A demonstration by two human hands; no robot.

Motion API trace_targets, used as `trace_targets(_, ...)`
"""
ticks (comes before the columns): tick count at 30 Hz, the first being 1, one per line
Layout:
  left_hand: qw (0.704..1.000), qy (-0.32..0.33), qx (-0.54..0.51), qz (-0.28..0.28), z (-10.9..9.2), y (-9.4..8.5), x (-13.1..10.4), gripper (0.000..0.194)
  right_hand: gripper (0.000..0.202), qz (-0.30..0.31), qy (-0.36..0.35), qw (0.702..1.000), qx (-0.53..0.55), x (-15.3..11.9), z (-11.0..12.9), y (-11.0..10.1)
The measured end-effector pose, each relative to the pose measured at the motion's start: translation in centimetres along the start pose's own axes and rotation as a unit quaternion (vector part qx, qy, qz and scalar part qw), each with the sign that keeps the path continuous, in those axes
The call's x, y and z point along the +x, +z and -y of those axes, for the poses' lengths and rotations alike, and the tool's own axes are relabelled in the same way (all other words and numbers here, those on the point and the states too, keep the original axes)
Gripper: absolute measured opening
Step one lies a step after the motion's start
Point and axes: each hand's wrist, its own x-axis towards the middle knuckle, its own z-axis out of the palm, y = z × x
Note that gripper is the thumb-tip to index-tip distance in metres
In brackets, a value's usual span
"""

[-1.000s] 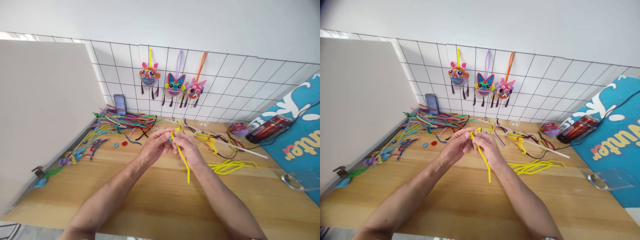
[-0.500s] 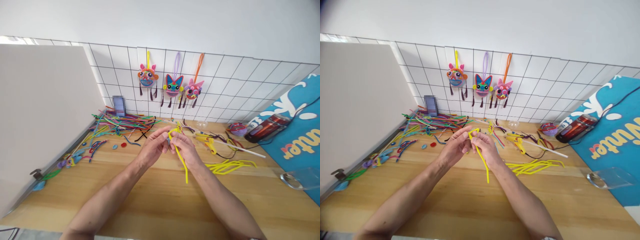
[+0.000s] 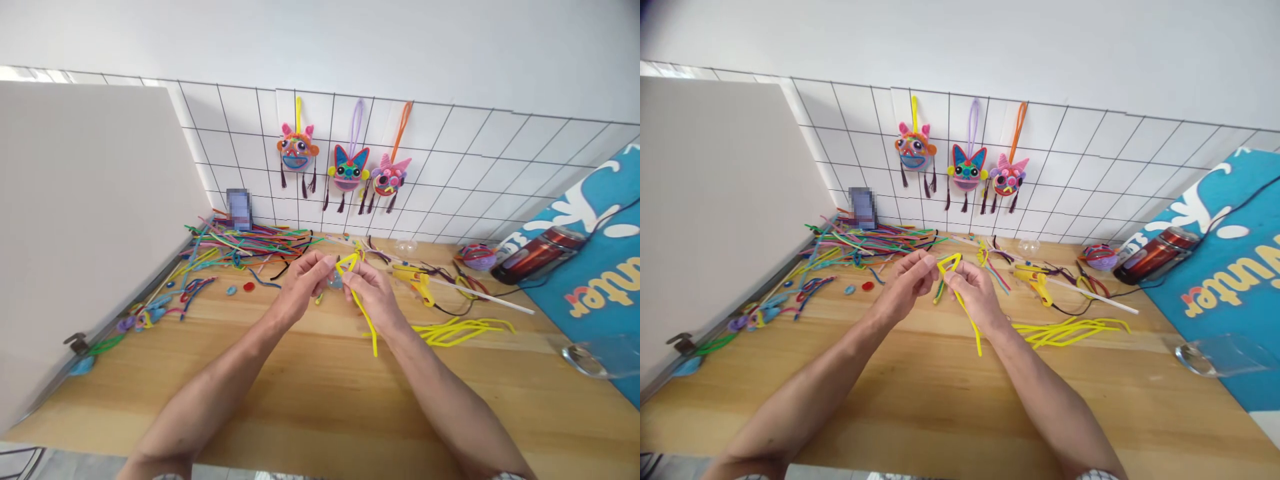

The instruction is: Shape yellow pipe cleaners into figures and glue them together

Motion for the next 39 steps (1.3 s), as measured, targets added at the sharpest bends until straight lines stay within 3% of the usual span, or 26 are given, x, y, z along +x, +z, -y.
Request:
trace_targets(5, 0.994, 0.027, 0.106, 0.016, -1.3, -0.3, 0.1, 0.047, 0.036, 0.003, -0.007, 0.999, -0.043, -0.1, 0.1, 0.0)
trace_targets(12, 0.991, 0.057, 0.12, -0.024, -1.0, 0.0, -0.1, 0.046, 0.044, 0.032, -0.016, 0.998, -0.05, 0.0, 0.6, -0.3)
trace_targets(17, 0.992, 0.044, 0.114, -0.041, -0.5, 0.2, -0.1, 0.043, 0.044, 0.026, -0.034, 0.996, -0.078, -0.1, 0.3, -0.5)
trace_targets(20, 0.998, 0.006, 0.044, -0.032, -0.3, 0.2, 0.0, 0.042, 0.041, 0.031, -0.054, 0.992, -0.105, -0.1, -0.1, -1.1)
trace_targets(23, 0.996, -0.061, -0.063, -0.023, 0.0, 0.3, 0.1, 0.045, 0.026, -0.022, -0.154, 0.974, -0.162, 0.1, -0.3, -1.9)
trace_targets(27, 0.973, -0.163, -0.163, -0.02, 0.3, 0.8, 0.1, 0.043, 0.018, -0.041, -0.32, 0.898, -0.3, 0.6, -0.5, -2.7)
trace_targets(31, 0.945, -0.238, -0.221, -0.033, 0.4, 1.5, 0.0, 0.034, 0.009, -0.033, -0.389, 0.85, -0.355, 1.0, -0.7, -2.8)
trace_targets(35, 0.934, -0.272, -0.232, -0.029, 0.5, 1.8, -0.3, 0.028, 0.008, -0.024, -0.397, 0.846, -0.354, 1.2, -0.8, -2.9)
trace_targets(39, 0.949, -0.248, -0.193, 0.001, 1.1, 1.7, -0.4, 0.032, 0.008, -0.006, -0.331, 0.885, -0.329, 1.0, -0.5, -3.0)
